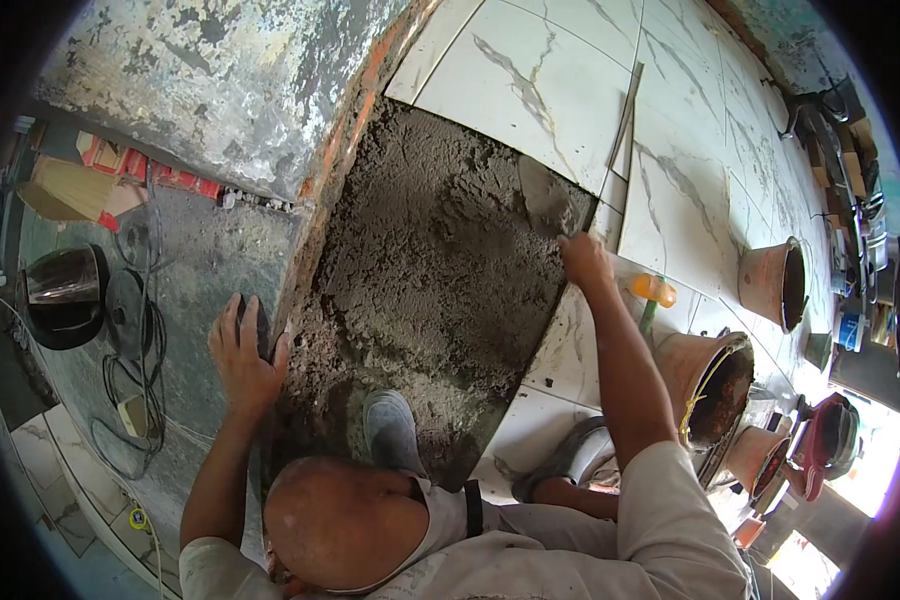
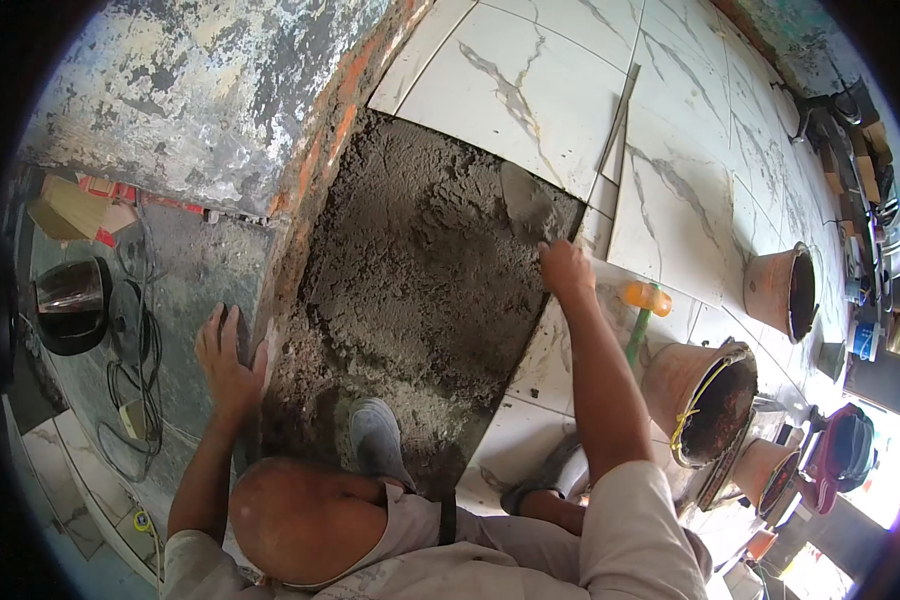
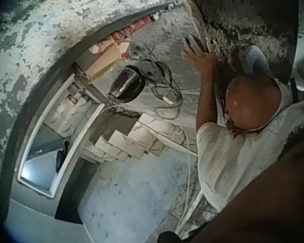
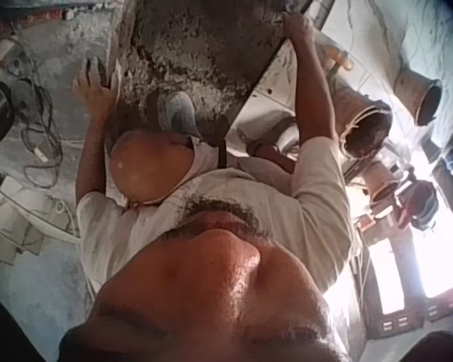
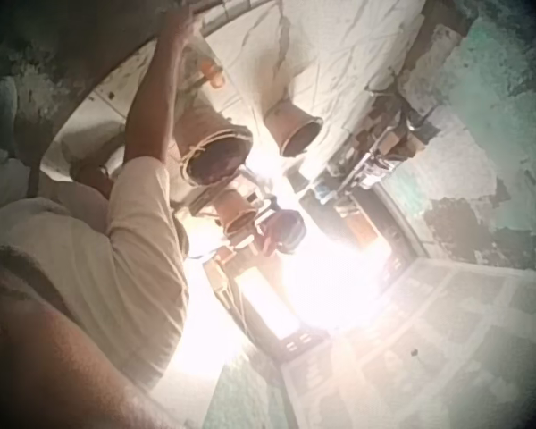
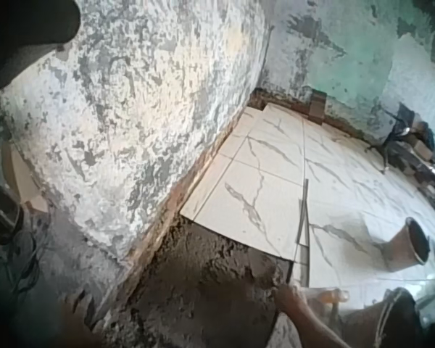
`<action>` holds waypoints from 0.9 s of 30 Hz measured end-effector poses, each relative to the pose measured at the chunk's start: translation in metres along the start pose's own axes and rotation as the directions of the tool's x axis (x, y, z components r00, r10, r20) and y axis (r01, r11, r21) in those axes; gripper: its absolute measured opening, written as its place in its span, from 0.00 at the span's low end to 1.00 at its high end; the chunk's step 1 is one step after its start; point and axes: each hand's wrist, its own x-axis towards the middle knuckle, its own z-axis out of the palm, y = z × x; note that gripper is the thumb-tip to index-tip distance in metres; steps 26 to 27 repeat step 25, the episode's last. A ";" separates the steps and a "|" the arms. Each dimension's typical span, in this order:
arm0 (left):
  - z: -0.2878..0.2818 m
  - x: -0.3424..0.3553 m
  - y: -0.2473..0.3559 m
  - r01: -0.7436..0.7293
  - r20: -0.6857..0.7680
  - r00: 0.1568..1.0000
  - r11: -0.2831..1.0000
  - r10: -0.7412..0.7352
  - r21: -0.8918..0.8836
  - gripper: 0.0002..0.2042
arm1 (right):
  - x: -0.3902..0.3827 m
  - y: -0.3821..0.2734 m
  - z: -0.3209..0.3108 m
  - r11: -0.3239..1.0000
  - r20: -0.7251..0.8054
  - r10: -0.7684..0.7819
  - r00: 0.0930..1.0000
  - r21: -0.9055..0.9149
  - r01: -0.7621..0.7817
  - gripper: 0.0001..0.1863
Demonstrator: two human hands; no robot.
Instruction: The person scoops mortar from a bucket and spreads it onto the floor using a trowel, lays a floor tile onto the mortar, taps it with a rubber mallet, and lifts the tile to spread more mortar.
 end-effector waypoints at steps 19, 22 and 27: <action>0.006 0.000 -0.001 -0.014 0.005 1.000 1.000 0.014 -0.022 0.30 | -0.012 -0.064 0.025 0.972 0.156 -0.116 0.981 -0.187 0.145 0.15; 0.006 -0.001 0.000 0.003 0.004 1.000 1.000 -0.003 -0.002 0.31 | -0.021 -0.007 0.006 0.993 0.169 -0.054 0.984 -0.096 0.071 0.15; 0.005 -0.001 0.000 0.020 0.035 0.999 1.000 -0.020 -0.005 0.31 | -0.022 0.013 0.008 0.942 0.236 -0.215 0.948 -0.205 0.265 0.18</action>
